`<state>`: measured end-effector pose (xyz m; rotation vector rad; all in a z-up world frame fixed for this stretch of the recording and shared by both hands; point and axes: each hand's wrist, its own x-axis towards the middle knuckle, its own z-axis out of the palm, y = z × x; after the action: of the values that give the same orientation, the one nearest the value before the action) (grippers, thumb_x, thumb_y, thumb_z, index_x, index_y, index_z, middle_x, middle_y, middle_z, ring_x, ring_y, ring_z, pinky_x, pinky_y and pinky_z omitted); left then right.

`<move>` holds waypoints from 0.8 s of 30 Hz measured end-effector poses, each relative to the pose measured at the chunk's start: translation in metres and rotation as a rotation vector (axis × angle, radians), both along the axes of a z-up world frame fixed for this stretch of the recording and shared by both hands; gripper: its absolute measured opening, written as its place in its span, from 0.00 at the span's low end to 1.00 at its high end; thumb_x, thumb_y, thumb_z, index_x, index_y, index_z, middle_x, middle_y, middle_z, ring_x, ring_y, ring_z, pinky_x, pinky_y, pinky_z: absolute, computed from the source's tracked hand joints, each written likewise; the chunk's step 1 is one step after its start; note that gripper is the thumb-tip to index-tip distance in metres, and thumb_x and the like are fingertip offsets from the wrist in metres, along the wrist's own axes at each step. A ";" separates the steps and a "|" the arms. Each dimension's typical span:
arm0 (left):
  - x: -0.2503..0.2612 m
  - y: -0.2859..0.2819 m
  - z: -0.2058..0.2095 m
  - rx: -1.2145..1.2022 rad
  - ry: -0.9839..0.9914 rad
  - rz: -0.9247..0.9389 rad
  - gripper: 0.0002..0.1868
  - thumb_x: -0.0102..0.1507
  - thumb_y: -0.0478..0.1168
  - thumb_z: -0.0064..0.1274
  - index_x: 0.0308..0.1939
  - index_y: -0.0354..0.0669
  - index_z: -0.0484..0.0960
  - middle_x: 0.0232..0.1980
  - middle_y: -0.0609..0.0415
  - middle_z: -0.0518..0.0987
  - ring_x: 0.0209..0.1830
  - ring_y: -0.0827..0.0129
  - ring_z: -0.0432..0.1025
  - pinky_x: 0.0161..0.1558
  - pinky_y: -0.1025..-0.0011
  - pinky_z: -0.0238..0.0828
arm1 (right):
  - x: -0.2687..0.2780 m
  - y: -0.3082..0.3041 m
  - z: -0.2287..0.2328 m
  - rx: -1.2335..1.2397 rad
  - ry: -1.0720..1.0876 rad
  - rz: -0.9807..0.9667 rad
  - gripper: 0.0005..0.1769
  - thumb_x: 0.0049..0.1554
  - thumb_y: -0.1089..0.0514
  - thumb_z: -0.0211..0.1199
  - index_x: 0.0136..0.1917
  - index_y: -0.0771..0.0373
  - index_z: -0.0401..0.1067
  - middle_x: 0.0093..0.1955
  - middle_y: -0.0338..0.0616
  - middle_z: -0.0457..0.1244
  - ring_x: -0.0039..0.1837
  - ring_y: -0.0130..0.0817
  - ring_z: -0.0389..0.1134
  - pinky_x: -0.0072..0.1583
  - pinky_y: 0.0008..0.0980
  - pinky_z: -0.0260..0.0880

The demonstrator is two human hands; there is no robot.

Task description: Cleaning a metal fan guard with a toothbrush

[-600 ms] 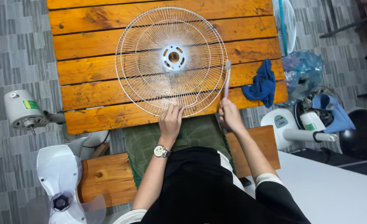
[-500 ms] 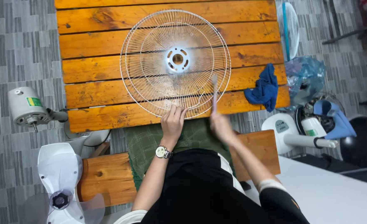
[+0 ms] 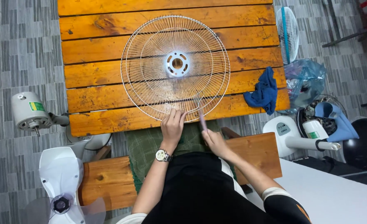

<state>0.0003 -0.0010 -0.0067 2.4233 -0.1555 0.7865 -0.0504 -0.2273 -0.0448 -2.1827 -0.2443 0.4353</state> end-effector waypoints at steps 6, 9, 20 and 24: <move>0.000 0.000 0.007 0.050 -0.009 0.027 0.07 0.66 0.49 0.59 0.37 0.57 0.79 0.27 0.65 0.68 0.22 0.66 0.75 0.28 0.73 0.72 | 0.035 -0.036 -0.040 -0.726 -0.496 0.296 0.16 0.67 0.61 0.46 0.45 0.58 0.74 0.31 0.41 0.67 0.35 0.38 0.70 0.45 0.35 0.70; 0.002 0.000 0.004 0.022 -0.004 0.006 0.07 0.65 0.49 0.60 0.36 0.56 0.79 0.26 0.64 0.68 0.23 0.65 0.75 0.27 0.72 0.72 | -0.004 -0.003 0.005 -0.027 0.007 0.041 0.21 0.67 0.46 0.46 0.39 0.57 0.71 0.29 0.48 0.69 0.41 0.47 0.74 0.42 0.42 0.68; 0.002 0.000 0.002 0.021 0.006 0.015 0.07 0.65 0.49 0.60 0.36 0.57 0.79 0.26 0.64 0.68 0.23 0.65 0.75 0.28 0.73 0.72 | 0.026 -0.014 0.019 -0.055 -0.011 -0.057 0.28 0.68 0.45 0.44 0.34 0.59 0.72 0.27 0.50 0.68 0.41 0.48 0.74 0.45 0.44 0.70; -0.002 -0.001 0.007 0.006 0.010 0.020 0.08 0.66 0.49 0.60 0.37 0.56 0.79 0.27 0.64 0.69 0.24 0.64 0.75 0.28 0.72 0.72 | 0.025 -0.012 -0.018 -0.460 -0.229 0.145 0.17 0.67 0.58 0.47 0.43 0.61 0.76 0.29 0.55 0.69 0.34 0.48 0.74 0.43 0.48 0.73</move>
<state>-0.0014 -0.0017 0.0002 2.4376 -0.1308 0.7841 -0.0254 -0.2392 -0.0631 -2.6811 -0.4674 0.3448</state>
